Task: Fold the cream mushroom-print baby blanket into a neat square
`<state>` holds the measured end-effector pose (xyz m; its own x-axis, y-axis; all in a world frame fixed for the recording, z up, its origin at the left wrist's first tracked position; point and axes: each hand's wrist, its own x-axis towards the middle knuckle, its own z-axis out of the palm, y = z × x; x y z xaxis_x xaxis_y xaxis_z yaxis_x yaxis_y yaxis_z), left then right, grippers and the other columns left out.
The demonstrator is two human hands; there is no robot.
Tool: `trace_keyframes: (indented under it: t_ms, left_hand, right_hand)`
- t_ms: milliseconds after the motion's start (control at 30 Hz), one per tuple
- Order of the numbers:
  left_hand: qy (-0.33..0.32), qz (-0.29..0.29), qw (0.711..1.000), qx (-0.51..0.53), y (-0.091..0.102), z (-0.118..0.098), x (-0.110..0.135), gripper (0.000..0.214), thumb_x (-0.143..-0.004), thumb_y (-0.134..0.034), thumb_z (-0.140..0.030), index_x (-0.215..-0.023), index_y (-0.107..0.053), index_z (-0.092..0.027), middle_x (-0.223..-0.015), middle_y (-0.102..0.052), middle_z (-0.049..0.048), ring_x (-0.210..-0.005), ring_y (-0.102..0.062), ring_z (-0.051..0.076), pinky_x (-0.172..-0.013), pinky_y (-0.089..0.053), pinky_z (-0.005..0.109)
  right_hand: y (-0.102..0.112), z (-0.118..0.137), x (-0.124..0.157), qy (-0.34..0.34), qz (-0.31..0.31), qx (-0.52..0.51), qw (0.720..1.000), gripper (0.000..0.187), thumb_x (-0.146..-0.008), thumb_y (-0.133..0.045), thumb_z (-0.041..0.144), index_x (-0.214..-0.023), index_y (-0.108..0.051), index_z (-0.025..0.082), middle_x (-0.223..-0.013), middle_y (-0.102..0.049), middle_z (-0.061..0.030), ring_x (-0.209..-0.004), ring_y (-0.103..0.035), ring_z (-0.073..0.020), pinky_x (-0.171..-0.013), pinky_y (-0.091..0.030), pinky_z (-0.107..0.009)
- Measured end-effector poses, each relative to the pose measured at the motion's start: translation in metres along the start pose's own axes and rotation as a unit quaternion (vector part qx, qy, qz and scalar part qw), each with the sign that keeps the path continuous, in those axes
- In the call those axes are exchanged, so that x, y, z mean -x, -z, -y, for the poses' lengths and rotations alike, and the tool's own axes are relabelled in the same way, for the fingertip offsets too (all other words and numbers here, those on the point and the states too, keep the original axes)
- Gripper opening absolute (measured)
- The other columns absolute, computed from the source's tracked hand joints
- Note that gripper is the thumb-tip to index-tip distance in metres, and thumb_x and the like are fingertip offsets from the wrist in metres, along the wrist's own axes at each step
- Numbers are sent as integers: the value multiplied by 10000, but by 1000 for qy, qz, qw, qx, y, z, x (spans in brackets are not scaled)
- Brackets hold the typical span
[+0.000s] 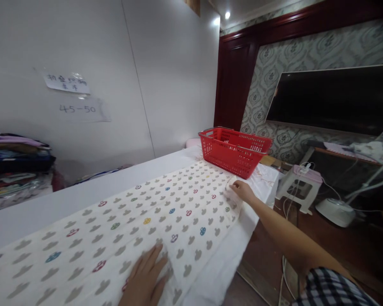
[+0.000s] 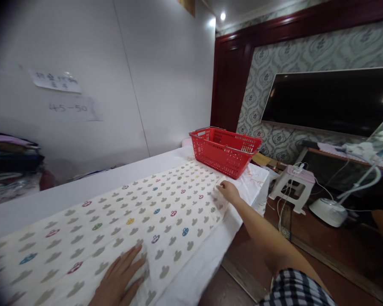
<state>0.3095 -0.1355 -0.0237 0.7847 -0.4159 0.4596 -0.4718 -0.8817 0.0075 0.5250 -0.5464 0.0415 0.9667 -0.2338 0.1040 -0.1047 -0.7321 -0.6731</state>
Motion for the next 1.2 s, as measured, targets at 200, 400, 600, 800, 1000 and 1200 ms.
trace_keyframes:
  t_ms: [200, 400, 600, 800, 1000, 1200]
  left_hand:
    - [5, -2, 1000, 4, 3, 2, 10, 320, -817, -481, -400, -1101, -608, -323, -1312, -490, 16, -1162, -495, 240, -912, -452, 407]
    - [36, 22, 999, 1, -2, 6, 21, 340, -822, -471, -415, -1118, -599, -308, -1311, -492, 21, -1171, -486, 240, -934, -430, 423]
    - [35, 31, 999, -6, -6, -1, 12, 355, -825, -459, -417, -1135, -595, -309, -1289, -513, 33, -1164, -491, 253, -918, -436, 444]
    - [48, 55, 997, 11, -10, 3, 22, 382, -829, -463, -415, -1180, -565, -304, -1293, -507, 31, -1184, -474, 232, -947, -420, 409]
    - [32, 64, 997, -26, -12, 5, 23, 410, -830, -452, -449, -1203, -545, -307, -1310, -486, 23, -1185, -473, 234, -936, -428, 413]
    - [33, 44, 998, -17, -10, 3, 21, 394, -830, -451, -444, -1183, -560, -308, -1285, -514, 22, -1166, -493, 232, -923, -435, 399]
  right_hand:
    - [9, -14, -3, -57, -35, 130, 989, 304, -843, -447, 332, -1024, -578, 126, -1107, -570, -164, -1040, -527, -237, -809, -388, -294]
    - [25, -47, -17, -148, 19, 193, 970, 300, -733, -593, 315, -927, -633, 89, -1001, -620, -188, -961, -587, -281, -746, -444, -330]
    - [29, -62, -20, -146, -8, 201, 969, 256, -857, -513, 317, -1017, -581, 129, -1064, -599, -94, -959, -569, -183, -826, -445, -361]
    - [59, -92, -17, -161, -34, 213, 963, 232, -829, -484, 212, -974, -599, 72, -986, -618, -193, -971, -583, -262, -769, -437, -341]
    - [52, -77, -8, -90, -44, 237, 966, 263, -847, -446, 262, -1024, -560, 105, -1036, -589, -187, -1025, -536, -276, -817, -395, -343]
    - [19, -19, 8, 49, -37, 211, 975, 281, -885, -388, 364, -1022, -550, 180, -1111, -555, -100, -1074, -475, -202, -895, -333, -265]
